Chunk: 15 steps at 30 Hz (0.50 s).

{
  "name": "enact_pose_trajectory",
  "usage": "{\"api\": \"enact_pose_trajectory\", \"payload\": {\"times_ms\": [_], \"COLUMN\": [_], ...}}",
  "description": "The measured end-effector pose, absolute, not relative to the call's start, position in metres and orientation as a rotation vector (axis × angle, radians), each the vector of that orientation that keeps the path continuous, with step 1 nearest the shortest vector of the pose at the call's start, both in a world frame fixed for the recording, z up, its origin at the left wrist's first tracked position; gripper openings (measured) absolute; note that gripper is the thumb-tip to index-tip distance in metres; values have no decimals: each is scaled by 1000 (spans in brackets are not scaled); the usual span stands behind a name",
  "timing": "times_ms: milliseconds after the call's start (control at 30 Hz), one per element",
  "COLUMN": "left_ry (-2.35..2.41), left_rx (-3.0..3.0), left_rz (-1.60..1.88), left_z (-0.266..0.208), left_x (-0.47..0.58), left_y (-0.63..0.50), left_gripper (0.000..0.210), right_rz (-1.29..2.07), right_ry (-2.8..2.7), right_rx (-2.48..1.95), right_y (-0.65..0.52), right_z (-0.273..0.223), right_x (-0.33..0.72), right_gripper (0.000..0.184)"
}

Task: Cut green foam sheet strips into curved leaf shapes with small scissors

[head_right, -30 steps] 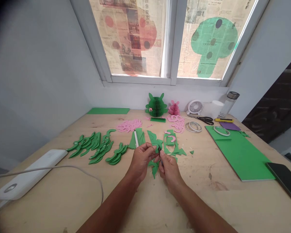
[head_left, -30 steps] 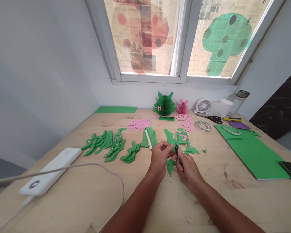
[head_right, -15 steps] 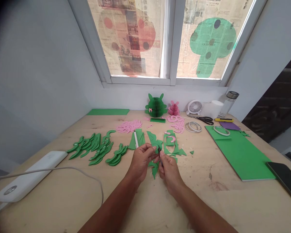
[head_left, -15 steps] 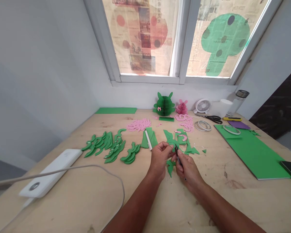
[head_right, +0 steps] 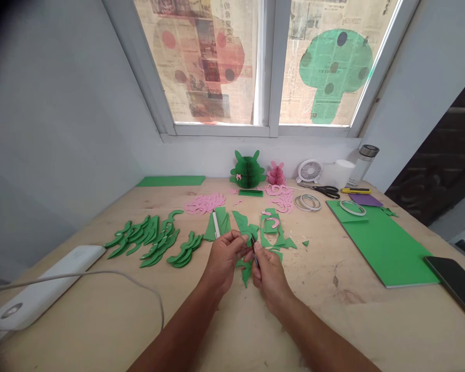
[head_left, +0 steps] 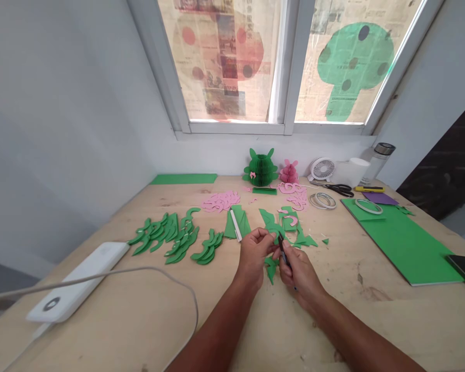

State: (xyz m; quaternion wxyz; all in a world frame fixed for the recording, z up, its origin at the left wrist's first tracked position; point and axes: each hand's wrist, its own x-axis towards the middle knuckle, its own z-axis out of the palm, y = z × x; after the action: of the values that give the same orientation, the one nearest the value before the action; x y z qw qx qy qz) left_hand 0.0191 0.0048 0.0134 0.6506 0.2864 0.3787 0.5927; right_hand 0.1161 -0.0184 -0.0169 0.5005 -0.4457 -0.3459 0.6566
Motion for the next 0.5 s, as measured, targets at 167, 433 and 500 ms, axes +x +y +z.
{"api": "enact_pose_trajectory", "payload": {"times_ms": [167,433,500], "left_ry": [862,859,858], "left_rx": [656,654,654], "left_rz": [1341,1345,1348], "left_z": [13,15,16], "left_x": [19,18,18], "left_y": [4,3,2], "left_gripper": [29,27,27], "right_rz": [1600,1590,1584], "right_ry": [-819,-848,-859], "right_rx": [-1073,-1072,-1076], "right_y": [-20,-18,-17], "right_z": [-15,-18,-19], "right_x": [116,117,117], "right_gripper": [44,43,43]}}
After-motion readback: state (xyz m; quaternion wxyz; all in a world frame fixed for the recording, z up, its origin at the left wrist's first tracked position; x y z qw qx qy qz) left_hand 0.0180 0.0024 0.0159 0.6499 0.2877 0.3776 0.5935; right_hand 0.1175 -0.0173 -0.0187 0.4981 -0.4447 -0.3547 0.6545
